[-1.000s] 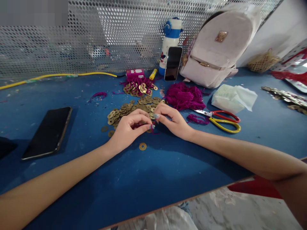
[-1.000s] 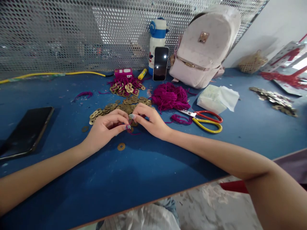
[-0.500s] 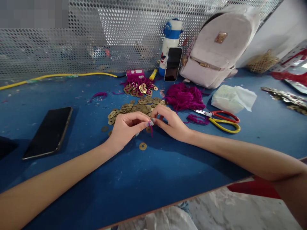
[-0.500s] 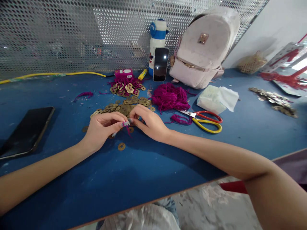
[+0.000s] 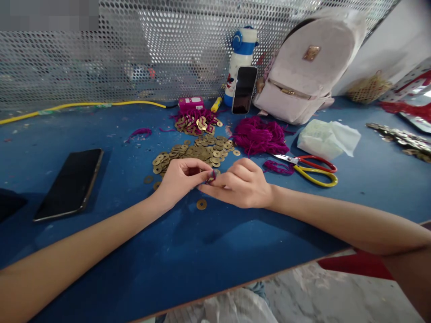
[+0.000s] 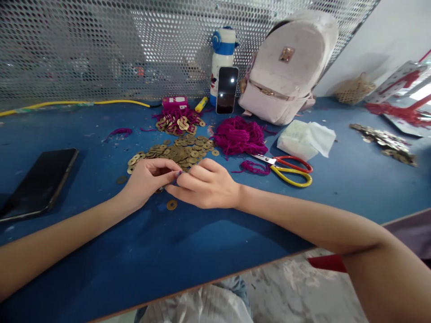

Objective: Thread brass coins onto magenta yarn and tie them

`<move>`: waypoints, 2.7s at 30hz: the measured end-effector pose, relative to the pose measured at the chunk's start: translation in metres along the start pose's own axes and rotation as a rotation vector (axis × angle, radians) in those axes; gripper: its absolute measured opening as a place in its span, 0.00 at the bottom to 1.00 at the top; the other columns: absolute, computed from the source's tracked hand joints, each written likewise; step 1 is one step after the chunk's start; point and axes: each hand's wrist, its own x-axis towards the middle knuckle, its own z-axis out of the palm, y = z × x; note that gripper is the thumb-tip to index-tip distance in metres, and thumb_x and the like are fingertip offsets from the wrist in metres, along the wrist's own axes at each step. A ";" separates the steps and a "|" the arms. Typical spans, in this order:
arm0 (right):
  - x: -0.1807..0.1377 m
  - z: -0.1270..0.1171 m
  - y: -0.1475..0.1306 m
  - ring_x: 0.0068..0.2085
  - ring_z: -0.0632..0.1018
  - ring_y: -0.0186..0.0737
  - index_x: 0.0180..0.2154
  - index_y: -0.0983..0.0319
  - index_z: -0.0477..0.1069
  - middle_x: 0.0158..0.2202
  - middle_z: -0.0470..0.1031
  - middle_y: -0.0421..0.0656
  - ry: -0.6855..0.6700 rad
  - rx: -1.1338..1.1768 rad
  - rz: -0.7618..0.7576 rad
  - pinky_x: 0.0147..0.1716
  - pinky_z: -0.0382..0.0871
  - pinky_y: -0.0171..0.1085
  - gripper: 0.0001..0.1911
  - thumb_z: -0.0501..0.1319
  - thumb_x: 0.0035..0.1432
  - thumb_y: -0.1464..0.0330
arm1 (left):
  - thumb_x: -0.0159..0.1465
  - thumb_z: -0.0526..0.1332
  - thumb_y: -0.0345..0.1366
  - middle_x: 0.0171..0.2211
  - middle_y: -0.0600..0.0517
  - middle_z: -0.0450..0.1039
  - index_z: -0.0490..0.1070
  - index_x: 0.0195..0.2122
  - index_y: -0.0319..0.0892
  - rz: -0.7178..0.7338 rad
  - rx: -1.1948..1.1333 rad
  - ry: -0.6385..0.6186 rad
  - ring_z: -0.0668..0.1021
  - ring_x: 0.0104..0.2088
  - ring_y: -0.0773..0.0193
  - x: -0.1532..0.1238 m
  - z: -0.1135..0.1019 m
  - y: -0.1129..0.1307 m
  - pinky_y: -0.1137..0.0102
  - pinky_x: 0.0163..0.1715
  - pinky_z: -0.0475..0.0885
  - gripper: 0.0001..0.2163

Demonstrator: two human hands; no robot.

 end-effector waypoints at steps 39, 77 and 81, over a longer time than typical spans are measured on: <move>0.003 0.001 0.025 0.37 0.74 0.37 0.32 0.61 0.75 0.32 0.77 0.41 0.182 0.596 0.461 0.37 0.66 0.38 0.04 0.66 0.60 0.69 | 0.57 0.67 0.34 0.28 0.50 0.81 0.79 0.31 0.39 0.026 0.136 0.011 0.82 0.28 0.61 -0.004 0.003 -0.002 0.71 0.30 0.77 0.04; 0.005 0.006 0.033 0.31 0.70 0.33 0.32 0.63 0.71 0.31 0.70 0.40 -0.094 1.038 0.673 0.30 0.62 0.35 0.16 0.68 0.56 0.57 | 0.58 0.67 0.32 0.28 0.52 0.81 0.79 0.31 0.40 0.064 0.134 0.004 0.80 0.30 0.66 -0.003 -0.003 -0.005 0.74 0.33 0.73 0.03; 0.007 0.006 0.033 0.30 0.67 0.32 0.33 0.63 0.68 0.30 0.67 0.38 -0.121 1.122 0.723 0.30 0.61 0.34 0.17 0.68 0.55 0.57 | 0.59 0.66 0.33 0.28 0.52 0.81 0.80 0.33 0.40 0.054 0.122 0.020 0.80 0.29 0.66 -0.004 -0.003 -0.005 0.74 0.32 0.73 0.03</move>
